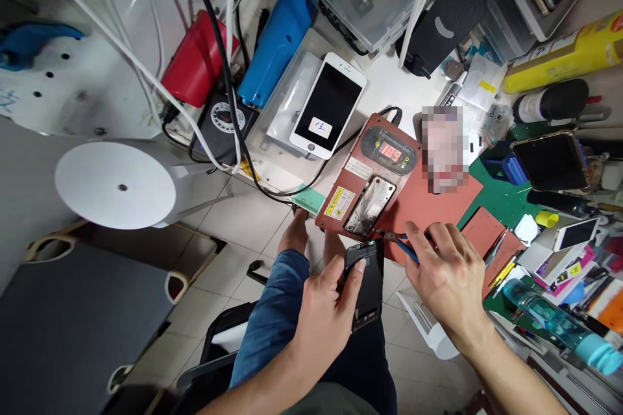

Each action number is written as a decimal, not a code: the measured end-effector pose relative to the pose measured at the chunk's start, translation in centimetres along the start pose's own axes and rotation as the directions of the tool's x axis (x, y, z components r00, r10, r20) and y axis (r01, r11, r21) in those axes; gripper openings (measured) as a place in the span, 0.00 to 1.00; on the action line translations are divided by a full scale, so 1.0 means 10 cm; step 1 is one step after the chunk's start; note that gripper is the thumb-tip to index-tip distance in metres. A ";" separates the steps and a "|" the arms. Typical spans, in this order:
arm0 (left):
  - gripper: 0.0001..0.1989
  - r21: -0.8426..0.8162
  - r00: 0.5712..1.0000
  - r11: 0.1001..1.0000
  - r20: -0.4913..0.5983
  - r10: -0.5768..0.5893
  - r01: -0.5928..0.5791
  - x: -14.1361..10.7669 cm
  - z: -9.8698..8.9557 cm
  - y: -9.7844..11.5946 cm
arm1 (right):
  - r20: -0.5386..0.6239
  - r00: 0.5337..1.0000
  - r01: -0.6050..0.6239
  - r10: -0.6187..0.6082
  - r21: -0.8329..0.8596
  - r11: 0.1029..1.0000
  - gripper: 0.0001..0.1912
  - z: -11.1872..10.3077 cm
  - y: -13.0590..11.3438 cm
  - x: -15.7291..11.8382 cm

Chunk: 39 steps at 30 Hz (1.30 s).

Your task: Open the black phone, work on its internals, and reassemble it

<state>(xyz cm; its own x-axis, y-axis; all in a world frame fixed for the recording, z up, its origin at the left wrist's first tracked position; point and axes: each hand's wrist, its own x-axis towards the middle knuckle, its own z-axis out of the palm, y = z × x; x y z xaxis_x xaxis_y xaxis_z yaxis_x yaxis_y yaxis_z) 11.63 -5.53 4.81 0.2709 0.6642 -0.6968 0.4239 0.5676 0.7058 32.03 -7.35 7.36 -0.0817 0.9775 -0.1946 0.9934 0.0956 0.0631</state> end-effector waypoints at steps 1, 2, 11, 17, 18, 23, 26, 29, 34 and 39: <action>0.22 -0.012 1.000 1.000 -0.001 -0.011 0.011 -0.01 0.00 0.00 | -0.001 1.000 0.007 -0.007 0.002 1.000 0.14 0.00 0.00 0.01; 0.22 -0.023 1.000 1.000 -0.002 -0.020 0.020 -0.01 0.01 -0.01 | -0.003 1.000 0.014 -0.014 0.008 1.000 0.14 0.00 0.00 0.02; 0.19 -0.059 0.999 0.997 -0.010 -0.052 0.051 -0.02 0.01 -0.05 | -0.010 1.000 -0.008 0.008 0.029 1.000 0.13 -0.02 -0.03 0.04; 0.18 -0.106 0.996 0.990 -0.013 -0.092 0.090 -0.03 0.01 -0.05 | 0.021 1.000 0.010 -0.011 0.075 0.997 0.17 -0.09 -0.04 0.06; 0.18 -0.130 0.994 0.986 -0.015 -0.105 0.102 -0.03 0.00 -0.05 | 0.039 0.999 0.012 -0.016 0.104 0.994 0.19 -0.11 -0.02 0.04; 0.19 -0.281 0.984 0.945 -0.017 -0.177 0.165 -0.03 -0.03 -0.04 | 0.028 0.979 -0.206 0.204 0.210 0.956 0.14 0.07 0.26 -0.45; 0.17 -0.375 0.986 0.916 -0.027 -0.163 0.141 -0.02 -0.05 0.01 | -0.058 0.881 -0.454 0.469 0.177 0.873 0.12 0.48 0.55 -0.93; 0.17 -0.473 0.980 0.867 -0.032 -0.197 0.159 -0.03 -0.02 0.02 | -0.139 0.785 -0.591 0.603 0.121 0.798 0.20 0.92 0.79 -1.26; 0.17 -0.667 0.963 0.717 0.002 -0.268 0.201 -0.10 0.11 -0.11 | -0.149 0.775 -0.588 0.614 0.183 0.788 0.25 1.20 0.87 -1.32; 0.15 -0.826 0.942 0.498 0.108 -0.316 0.262 -0.17 0.26 -0.04 | -0.045 0.669 -0.623 0.742 0.510 0.593 0.17 0.90 0.23 -1.51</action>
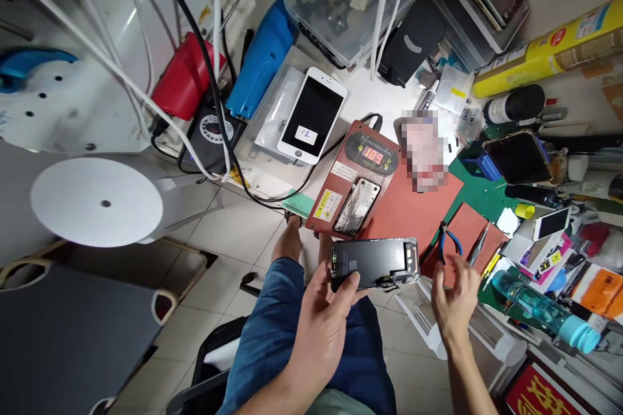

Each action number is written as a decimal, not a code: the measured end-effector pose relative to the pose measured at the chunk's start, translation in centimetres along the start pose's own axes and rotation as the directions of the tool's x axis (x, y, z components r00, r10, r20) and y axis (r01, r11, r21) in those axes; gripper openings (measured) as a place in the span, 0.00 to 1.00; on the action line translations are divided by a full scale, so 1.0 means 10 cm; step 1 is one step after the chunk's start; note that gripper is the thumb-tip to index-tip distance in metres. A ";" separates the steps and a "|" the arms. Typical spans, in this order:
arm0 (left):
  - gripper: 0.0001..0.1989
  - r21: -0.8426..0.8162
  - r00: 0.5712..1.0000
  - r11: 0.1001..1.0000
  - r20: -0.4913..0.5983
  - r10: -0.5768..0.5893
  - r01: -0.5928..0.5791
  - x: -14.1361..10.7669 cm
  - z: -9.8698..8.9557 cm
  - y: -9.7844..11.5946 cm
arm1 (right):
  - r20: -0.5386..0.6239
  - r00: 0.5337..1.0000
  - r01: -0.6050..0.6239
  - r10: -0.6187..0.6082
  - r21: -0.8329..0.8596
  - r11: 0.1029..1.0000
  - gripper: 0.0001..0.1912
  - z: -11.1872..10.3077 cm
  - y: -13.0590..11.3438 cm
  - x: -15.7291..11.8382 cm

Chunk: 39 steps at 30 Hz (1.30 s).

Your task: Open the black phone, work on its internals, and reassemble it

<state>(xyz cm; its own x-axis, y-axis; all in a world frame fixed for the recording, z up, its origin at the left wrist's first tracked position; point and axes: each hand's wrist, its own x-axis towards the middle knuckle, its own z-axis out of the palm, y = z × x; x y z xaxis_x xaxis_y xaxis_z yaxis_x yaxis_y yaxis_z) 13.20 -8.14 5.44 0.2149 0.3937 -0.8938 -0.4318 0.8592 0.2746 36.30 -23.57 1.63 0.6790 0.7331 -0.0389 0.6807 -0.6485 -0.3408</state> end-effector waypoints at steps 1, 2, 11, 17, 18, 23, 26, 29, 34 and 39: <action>0.15 -0.036 1.000 0.999 0.017 -0.021 0.022 -0.01 0.05 -0.02 | 0.172 0.980 -0.136 0.103 0.191 0.972 0.15 -0.02 -0.15 -0.17; 0.14 -0.064 0.999 0.997 0.034 -0.036 0.038 -0.03 0.11 -0.04 | 0.340 0.923 -0.309 0.179 0.380 0.872 0.15 -0.03 -0.32 -0.33; 0.16 -0.014 0.997 1.000 0.072 0.000 0.001 -0.02 0.23 -0.30 | 0.664 0.639 -0.705 0.389 0.708 -0.050 0.14 0.26 -1.69 -0.14; 0.15 0.534 0.970 0.816 0.037 0.240 -0.222 0.13 -0.16 -0.09 | 0.568 0.695 -0.642 0.441 0.766 0.024 0.17 0.41 -1.71 0.10; 0.14 0.619 0.961 0.744 0.069 0.267 -0.251 0.16 -0.22 -0.04 | 0.563 0.707 -0.636 0.427 0.771 0.037 0.17 0.43 -1.71 0.10; 0.15 0.803 0.920 0.481 0.200 0.337 -0.351 0.27 -0.29 0.11 | 0.573 0.716 -0.647 0.398 0.759 0.071 0.17 0.50 -1.76 0.09; 0.14 0.830 0.910 0.421 0.225 0.348 -0.367 0.29 -0.28 0.13 | 0.564 0.719 -0.645 0.405 0.759 0.088 0.17 0.52 -1.79 0.08; 0.13 0.840 0.889 0.366 0.261 0.377 -0.401 0.30 -0.29 0.13 | 0.551 0.727 -0.638 0.410 0.762 0.107 0.18 0.52 -1.80 0.07; 0.09 0.840 0.804 0.214 0.356 0.476 -0.499 0.30 -0.31 0.17 | 0.539 0.710 -0.647 0.453 0.753 0.120 0.19 0.54 -1.81 0.06; 0.08 0.846 0.732 0.056 0.423 0.534 -0.530 0.32 -0.29 0.24 | 0.518 0.710 -0.639 0.477 0.759 0.127 0.20 0.56 -1.82 0.09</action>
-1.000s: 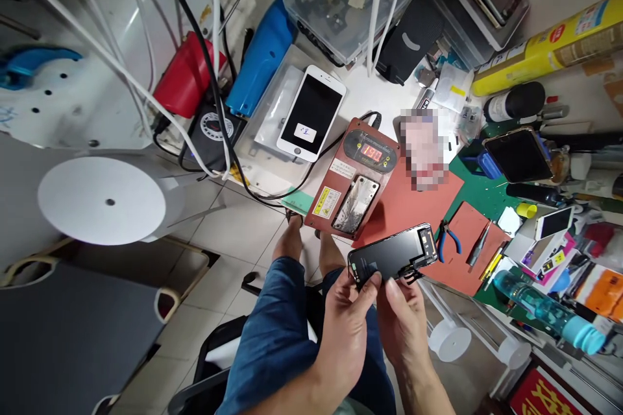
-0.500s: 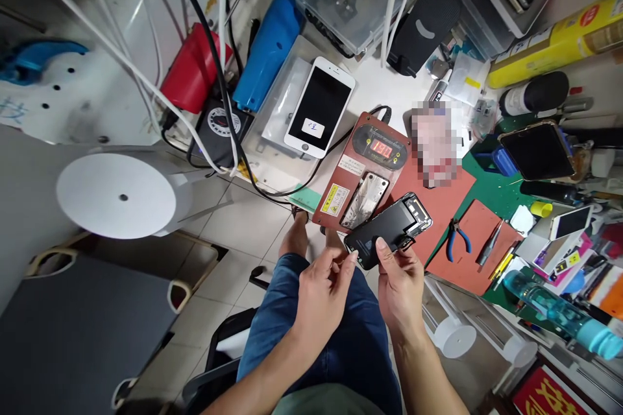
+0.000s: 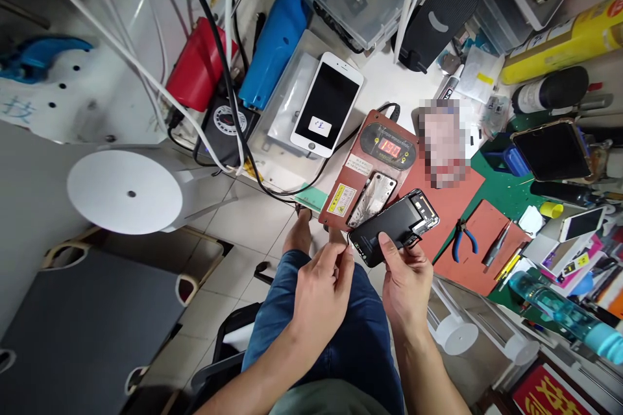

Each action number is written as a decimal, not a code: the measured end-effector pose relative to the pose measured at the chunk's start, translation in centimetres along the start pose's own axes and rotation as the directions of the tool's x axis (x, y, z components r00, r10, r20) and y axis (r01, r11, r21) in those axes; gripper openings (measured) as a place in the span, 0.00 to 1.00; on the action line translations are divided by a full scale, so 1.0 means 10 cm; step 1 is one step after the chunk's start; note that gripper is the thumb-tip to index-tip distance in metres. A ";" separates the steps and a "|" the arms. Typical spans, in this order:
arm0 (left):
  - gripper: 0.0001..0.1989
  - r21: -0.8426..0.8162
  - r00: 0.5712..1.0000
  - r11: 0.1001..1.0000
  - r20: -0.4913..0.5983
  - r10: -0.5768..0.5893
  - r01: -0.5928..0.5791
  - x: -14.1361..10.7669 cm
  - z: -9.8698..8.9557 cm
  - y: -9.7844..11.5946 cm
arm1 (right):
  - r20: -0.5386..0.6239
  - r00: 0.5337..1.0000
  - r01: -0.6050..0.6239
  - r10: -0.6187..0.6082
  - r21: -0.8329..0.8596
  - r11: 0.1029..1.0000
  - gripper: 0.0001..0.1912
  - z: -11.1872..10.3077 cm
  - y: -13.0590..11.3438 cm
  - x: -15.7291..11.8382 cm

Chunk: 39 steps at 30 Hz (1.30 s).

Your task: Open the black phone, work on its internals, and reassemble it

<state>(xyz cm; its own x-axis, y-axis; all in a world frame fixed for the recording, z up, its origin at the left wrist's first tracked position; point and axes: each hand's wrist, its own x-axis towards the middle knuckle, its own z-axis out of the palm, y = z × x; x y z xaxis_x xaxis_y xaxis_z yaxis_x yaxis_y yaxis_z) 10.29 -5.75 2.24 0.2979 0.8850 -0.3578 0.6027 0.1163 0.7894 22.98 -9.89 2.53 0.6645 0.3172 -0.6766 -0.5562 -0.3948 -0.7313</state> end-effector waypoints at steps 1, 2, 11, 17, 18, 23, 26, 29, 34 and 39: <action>0.08 0.020 1.000 1.000 -0.008 0.020 -0.020 0.01 -0.01 0.00 | -0.006 1.000 0.005 -0.005 -0.003 1.000 0.21 0.00 0.00 0.01; 0.08 0.039 0.999 0.998 -0.016 0.042 -0.041 0.02 -0.01 0.00 | -0.012 1.000 0.009 -0.009 -0.005 1.000 0.21 0.01 -0.01 0.01; 0.09 0.187 0.985 0.969 -0.043 0.169 -0.158 0.08 0.04 0.05 | -0.057 0.998 0.003 -0.004 -0.009 1.000 0.15 0.04 -0.09 0.03; 0.10 0.274 0.979 0.946 -0.055 0.194 -0.172 0.10 0.03 0.03 | -0.050 0.999 0.015 -0.016 -0.021 1.000 0.17 0.06 -0.10 0.02; 0.10 0.289 0.978 0.941 -0.057 0.201 -0.177 0.11 0.03 0.03 | -0.052 0.998 0.018 -0.019 -0.014 1.000 0.17 0.06 -0.09 0.02; 0.12 0.381 0.960 0.901 -0.094 0.263 -0.209 0.15 0.04 0.02 | -0.064 0.998 0.027 -0.028 -0.015 1.000 0.16 0.06 -0.08 0.01; 0.13 0.416 0.950 0.882 -0.112 0.291 -0.221 0.17 0.04 0.04 | -0.063 0.997 0.033 -0.036 -0.047 0.998 0.17 0.06 -0.09 0.02; 0.14 0.443 0.949 0.869 -0.110 0.296 -0.219 0.19 0.04 0.05 | -0.060 0.997 0.037 -0.041 -0.058 0.998 0.18 0.05 -0.10 0.02; 0.14 0.455 0.950 0.864 -0.110 0.293 -0.214 0.21 0.01 0.06 | -0.061 0.997 0.040 -0.045 -0.082 0.996 0.18 0.04 -0.09 0.01; 0.14 0.442 0.957 0.876 -0.109 0.267 -0.194 0.20 -0.02 0.04 | -0.027 0.999 0.025 -0.027 -0.066 0.997 0.19 0.01 -0.08 0.00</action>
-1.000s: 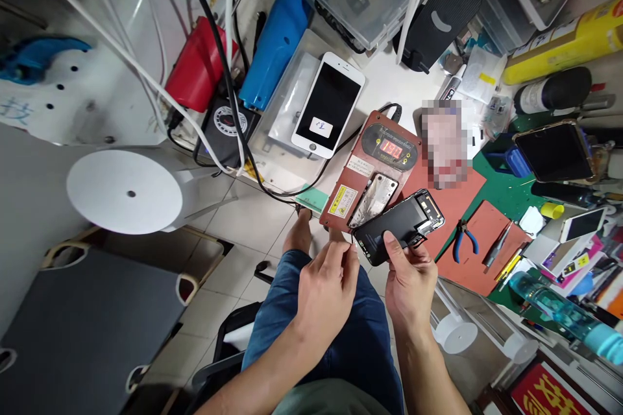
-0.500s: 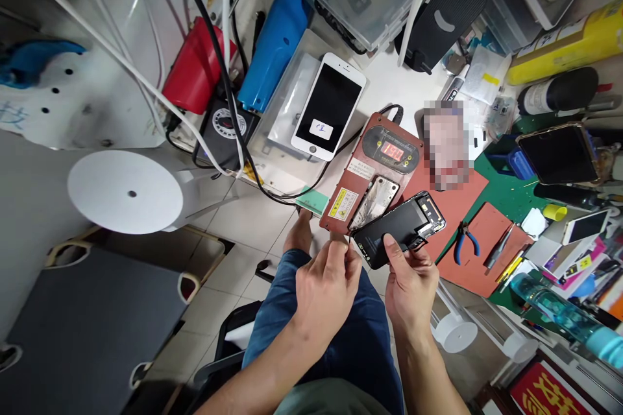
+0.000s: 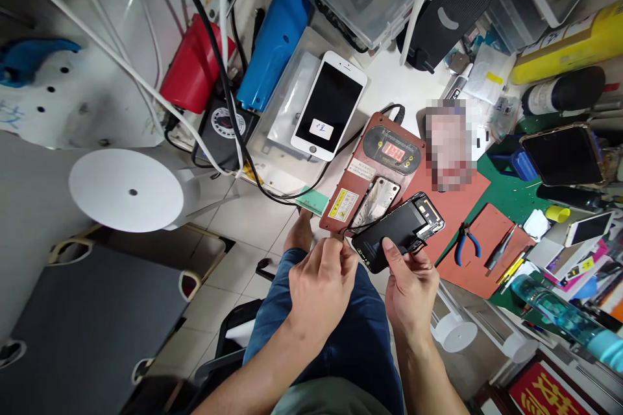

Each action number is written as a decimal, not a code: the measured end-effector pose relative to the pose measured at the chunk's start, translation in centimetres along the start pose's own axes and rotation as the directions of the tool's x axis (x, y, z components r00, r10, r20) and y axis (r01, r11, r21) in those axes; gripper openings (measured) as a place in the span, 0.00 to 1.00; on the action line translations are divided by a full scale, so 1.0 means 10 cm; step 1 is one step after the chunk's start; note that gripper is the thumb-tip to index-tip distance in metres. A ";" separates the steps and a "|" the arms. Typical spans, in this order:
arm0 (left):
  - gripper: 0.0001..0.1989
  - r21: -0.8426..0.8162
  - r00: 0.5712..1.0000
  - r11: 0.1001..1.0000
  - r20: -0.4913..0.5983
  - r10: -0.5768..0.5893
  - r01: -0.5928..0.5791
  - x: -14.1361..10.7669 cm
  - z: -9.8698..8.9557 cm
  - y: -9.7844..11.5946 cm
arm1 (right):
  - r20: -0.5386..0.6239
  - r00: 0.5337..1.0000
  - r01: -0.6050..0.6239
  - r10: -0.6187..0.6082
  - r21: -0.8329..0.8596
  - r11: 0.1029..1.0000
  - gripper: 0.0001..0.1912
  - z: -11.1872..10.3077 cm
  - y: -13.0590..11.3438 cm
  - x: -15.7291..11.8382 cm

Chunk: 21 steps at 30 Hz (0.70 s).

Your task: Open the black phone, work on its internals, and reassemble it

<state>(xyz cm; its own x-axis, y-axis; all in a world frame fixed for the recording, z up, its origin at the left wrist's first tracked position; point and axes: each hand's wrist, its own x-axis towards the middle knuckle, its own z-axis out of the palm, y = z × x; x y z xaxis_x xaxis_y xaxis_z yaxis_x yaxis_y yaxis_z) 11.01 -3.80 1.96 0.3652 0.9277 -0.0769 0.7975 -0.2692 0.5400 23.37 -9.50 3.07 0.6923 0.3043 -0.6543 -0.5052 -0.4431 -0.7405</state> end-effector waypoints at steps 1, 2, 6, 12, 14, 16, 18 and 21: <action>0.14 -0.007 1.000 1.000 -0.001 0.001 -0.001 0.00 0.00 0.00 | 0.004 1.000 -0.002 0.002 -0.001 1.000 0.19 0.00 0.00 0.00; 0.14 -0.014 1.000 1.000 -0.004 0.004 -0.004 0.00 0.00 0.00 | 0.004 1.000 -0.003 0.003 -0.003 1.000 0.18 0.00 0.00 0.00; 0.15 -0.043 1.000 0.999 -0.029 -0.005 0.004 0.00 0.02 0.01 | -0.023 1.000 -0.007 0.008 0.018 1.000 0.17 0.03 0.00 0.01; 0.15 -0.061 1.000 0.998 -0.015 -0.009 0.009 -0.03 -0.01 0.00 | -0.008 0.999 0.043 -0.043 0.012 0.999 0.20 0.10 -0.03 0.01; 0.15 -0.060 1.000 0.998 0.009 -0.018 0.018 -0.06 -0.02 -0.01 | -0.005 0.999 0.047 -0.047 0.004 0.999 0.19 0.10 -0.01 0.00; 0.15 -0.059 0.999 0.998 0.034 -0.033 0.035 -0.09 -0.04 -0.02 | -0.012 0.999 0.045 -0.045 -0.007 0.999 0.19 0.10 0.03 -0.01; 0.13 -0.058 0.998 0.997 0.049 -0.047 0.050 -0.12 -0.04 -0.04 | -0.018 0.999 0.048 -0.048 -0.026 0.999 0.20 0.09 0.06 -0.02; 0.10 -0.050 0.997 0.997 0.064 -0.053 0.056 -0.13 -0.05 -0.05 | -0.016 0.999 0.051 -0.052 -0.036 0.998 0.19 0.09 0.08 -0.04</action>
<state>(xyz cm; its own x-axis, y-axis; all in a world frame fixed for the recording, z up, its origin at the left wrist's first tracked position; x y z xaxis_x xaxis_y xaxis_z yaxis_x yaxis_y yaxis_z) 9.87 -4.74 2.17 0.3526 0.9223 -0.1583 0.7915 -0.2038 0.5762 22.24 -9.23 2.61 0.7256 0.3136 -0.6125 -0.4499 -0.4572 -0.7672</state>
